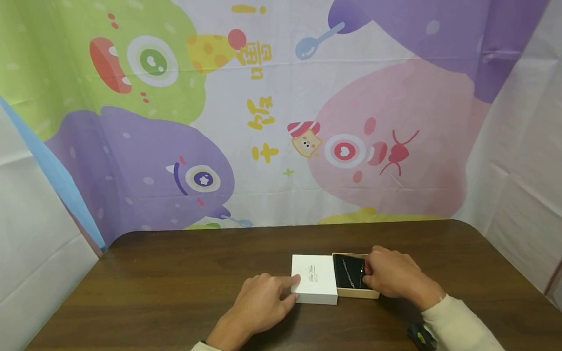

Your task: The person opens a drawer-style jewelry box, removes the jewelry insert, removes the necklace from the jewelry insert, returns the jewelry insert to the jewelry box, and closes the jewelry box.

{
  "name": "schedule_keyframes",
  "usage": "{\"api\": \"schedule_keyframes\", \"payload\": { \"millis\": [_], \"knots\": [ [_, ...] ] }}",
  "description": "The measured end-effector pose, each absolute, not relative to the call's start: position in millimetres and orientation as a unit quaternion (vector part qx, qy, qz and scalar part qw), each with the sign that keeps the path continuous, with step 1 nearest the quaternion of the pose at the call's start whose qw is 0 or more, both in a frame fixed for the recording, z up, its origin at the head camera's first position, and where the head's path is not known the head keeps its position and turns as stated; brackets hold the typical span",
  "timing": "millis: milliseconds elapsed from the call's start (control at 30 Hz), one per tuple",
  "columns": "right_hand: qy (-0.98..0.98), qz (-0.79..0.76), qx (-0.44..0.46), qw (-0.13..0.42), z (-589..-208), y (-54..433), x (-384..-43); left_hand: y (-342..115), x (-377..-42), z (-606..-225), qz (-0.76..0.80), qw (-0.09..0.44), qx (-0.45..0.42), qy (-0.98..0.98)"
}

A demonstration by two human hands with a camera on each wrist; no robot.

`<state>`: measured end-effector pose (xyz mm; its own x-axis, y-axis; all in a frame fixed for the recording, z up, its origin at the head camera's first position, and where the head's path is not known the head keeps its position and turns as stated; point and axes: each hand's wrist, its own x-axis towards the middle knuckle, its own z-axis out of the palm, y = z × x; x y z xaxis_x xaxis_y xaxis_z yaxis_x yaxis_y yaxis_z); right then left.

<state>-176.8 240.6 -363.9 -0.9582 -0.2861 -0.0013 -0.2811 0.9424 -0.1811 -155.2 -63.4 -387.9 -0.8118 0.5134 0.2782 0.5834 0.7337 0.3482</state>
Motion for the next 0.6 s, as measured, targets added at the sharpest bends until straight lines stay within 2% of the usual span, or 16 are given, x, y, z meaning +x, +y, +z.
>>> {"api": "schedule_keyframes", "payload": {
  "millis": [600],
  "knots": [
    [0.983, -0.111, -0.145, 0.006, -367.4, 240.8, -177.0, -63.9, -155.3, -388.2, -0.214, 0.078, -0.295, -0.928]
  ]
}}
